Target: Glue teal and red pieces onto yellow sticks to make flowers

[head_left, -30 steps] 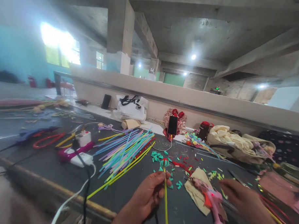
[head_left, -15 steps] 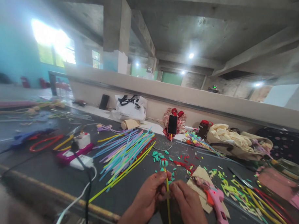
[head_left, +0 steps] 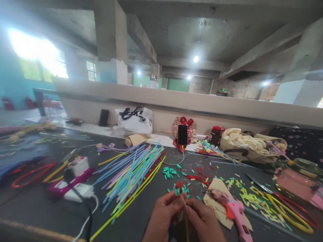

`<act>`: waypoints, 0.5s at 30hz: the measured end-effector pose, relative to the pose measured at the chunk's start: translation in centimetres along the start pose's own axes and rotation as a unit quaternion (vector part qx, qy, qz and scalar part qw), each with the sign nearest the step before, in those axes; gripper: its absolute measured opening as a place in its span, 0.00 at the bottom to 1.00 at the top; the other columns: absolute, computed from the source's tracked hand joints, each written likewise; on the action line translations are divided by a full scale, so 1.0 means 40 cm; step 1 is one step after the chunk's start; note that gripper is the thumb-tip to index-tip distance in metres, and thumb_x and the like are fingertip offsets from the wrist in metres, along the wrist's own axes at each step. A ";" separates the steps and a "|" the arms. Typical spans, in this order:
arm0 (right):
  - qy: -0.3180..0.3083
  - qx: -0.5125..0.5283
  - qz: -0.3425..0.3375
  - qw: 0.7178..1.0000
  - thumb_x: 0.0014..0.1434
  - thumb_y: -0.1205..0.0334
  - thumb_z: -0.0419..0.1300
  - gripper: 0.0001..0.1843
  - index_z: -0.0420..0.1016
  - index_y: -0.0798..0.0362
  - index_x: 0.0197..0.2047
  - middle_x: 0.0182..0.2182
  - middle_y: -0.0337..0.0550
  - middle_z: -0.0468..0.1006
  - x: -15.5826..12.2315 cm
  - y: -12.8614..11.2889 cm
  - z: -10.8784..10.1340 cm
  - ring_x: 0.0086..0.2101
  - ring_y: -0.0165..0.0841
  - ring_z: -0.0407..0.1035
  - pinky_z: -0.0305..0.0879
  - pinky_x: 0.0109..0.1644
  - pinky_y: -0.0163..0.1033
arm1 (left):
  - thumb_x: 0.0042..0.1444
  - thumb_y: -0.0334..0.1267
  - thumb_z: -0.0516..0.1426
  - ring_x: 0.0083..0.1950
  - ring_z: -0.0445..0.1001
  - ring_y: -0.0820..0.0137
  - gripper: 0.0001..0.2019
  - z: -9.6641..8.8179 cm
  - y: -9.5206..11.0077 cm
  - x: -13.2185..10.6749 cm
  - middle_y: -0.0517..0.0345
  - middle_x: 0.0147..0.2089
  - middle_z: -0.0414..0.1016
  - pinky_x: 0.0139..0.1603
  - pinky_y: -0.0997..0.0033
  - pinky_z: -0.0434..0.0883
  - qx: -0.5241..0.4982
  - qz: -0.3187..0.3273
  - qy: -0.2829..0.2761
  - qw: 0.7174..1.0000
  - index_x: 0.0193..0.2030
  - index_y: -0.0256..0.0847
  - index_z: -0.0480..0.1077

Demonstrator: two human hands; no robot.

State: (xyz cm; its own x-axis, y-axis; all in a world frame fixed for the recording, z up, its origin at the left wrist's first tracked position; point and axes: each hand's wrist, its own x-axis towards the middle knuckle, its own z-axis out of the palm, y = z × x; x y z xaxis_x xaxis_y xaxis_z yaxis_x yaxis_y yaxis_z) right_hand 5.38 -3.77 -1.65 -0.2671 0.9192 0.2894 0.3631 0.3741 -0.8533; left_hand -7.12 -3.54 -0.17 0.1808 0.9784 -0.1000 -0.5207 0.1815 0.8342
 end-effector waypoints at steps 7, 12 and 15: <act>-0.031 0.028 0.041 0.998 0.55 0.53 0.49 0.17 0.73 0.55 0.30 0.24 0.38 0.70 -0.010 -0.031 -0.018 0.27 0.28 0.62 0.58 0.32 0.31 | 0.32 0.43 0.64 0.20 0.62 0.77 0.13 0.018 0.006 -0.010 0.63 0.15 0.63 0.23 0.78 0.59 -0.015 0.033 0.027 0.999 0.22 0.34 0.73; -0.026 0.061 0.049 0.997 0.54 0.51 0.50 0.17 0.73 0.56 0.31 0.24 0.38 0.70 -0.014 -0.024 -0.008 0.27 0.29 0.62 0.59 0.33 0.31 | 0.30 0.41 0.65 0.20 0.62 0.77 0.12 0.007 -0.006 -0.003 0.64 0.16 0.63 0.24 0.77 0.60 -0.020 0.030 0.031 0.999 0.21 0.35 0.71; -0.027 0.069 0.053 0.996 0.54 0.51 0.51 0.18 0.74 0.55 0.32 0.23 0.38 0.69 -0.016 -0.019 -0.005 0.26 0.28 0.61 0.58 0.32 0.31 | 0.30 0.40 0.65 0.20 0.61 0.77 0.12 -0.001 -0.012 0.000 0.64 0.17 0.64 0.24 0.77 0.60 -0.009 0.030 0.028 0.999 0.19 0.36 0.70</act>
State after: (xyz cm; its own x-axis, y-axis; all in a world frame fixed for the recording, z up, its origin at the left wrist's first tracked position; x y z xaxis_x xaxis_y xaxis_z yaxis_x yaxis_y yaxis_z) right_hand 5.45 -4.60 -1.10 -0.2818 0.9436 0.1740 0.2659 0.2510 -0.9307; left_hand -6.91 -3.61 -0.57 0.1017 0.9916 -0.0803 -0.5443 0.1230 0.8298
